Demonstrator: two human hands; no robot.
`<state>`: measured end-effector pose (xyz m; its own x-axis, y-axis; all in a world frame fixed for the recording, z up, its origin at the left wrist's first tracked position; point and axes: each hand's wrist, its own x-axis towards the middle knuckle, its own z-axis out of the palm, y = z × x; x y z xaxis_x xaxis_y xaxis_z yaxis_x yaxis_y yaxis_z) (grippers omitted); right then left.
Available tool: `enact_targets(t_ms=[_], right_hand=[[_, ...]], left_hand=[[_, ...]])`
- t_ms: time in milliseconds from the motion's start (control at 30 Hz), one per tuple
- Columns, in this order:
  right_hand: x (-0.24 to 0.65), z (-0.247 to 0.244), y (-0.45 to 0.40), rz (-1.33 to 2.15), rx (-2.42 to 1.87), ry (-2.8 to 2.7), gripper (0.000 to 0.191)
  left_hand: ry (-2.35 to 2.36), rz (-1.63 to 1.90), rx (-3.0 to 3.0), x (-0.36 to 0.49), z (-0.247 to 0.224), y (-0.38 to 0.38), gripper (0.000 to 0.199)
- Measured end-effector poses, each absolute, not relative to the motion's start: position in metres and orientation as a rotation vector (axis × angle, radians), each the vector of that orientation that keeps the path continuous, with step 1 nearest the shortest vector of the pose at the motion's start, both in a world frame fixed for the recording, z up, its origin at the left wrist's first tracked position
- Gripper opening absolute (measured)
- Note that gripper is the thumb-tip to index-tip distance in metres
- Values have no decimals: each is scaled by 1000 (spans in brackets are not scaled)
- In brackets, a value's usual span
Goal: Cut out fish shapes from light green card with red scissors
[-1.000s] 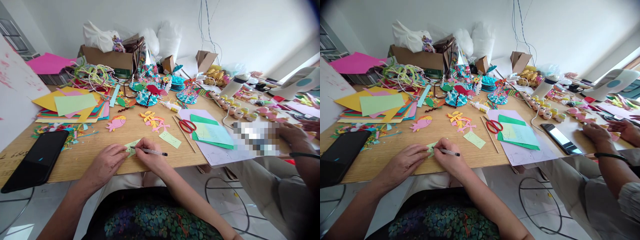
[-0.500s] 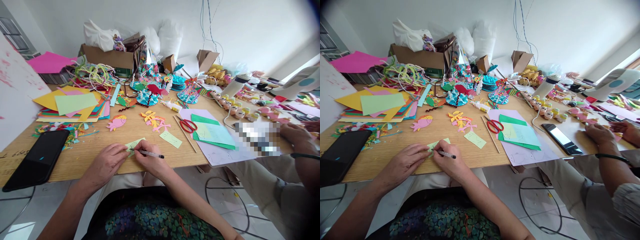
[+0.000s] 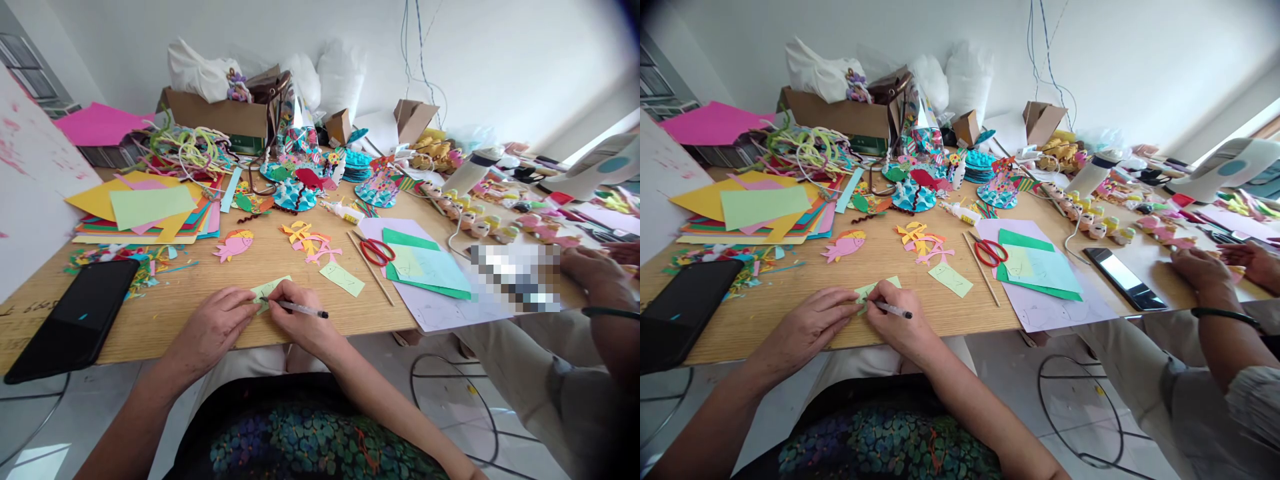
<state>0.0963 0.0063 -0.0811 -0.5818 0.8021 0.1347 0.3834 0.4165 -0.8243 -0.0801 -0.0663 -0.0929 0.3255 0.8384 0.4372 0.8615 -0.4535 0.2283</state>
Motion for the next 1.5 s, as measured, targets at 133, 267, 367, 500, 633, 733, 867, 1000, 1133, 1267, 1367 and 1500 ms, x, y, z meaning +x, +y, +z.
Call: enact_targets(t_ms=[133, 267, 367, 500, 633, 733, 867, 1000, 1133, 1267, 1367, 1500], right_hand=[[97, -79, 6, 1062, -1017, -2162, 9], [96, -80, 6, 1062, -1027, -2155, 9], [96, -80, 7, 1056, -1023, -2168, 9], [96, -81, 7, 1067, -1022, -2153, 8], [97, -82, 7, 1074, -1009, -2152, 8], [97, -83, 7, 1065, -1001, -2162, 7], [97, -83, 7, 1056, -1032, -2168, 8], [97, -81, 7, 1056, -1014, -2179, 9], [97, -80, 7, 1078, -1018, -2163, 8], [97, -81, 7, 1078, -1027, -2169, 8], [97, -81, 7, 1083, -1022, -2163, 8], [97, -82, 8, 1119, -980, -2118, 7]], left_hand=[[-1621, -787, -2518, -80, -92, -67, 30], [-1638, -802, -2512, -81, -93, -67, 30], [-1631, -791, -2514, -81, -94, -68, 29], [-1610, -761, -2520, -81, -93, -68, 30], [-1626, -770, -2530, -81, -93, -68, 29], [-1638, -776, -2529, -81, -94, -68, 29], [-1632, -786, -2523, -81, -95, -68, 29], [-1632, -802, -2522, -81, -95, -68, 29], [-1664, -815, -2530, -81, -94, -68, 29], [-1677, -813, -2525, -80, -92, -68, 29], [-1673, -806, -2525, -79, -91, -68, 29], [-1681, -799, -2520, -80, -92, -68, 28]])
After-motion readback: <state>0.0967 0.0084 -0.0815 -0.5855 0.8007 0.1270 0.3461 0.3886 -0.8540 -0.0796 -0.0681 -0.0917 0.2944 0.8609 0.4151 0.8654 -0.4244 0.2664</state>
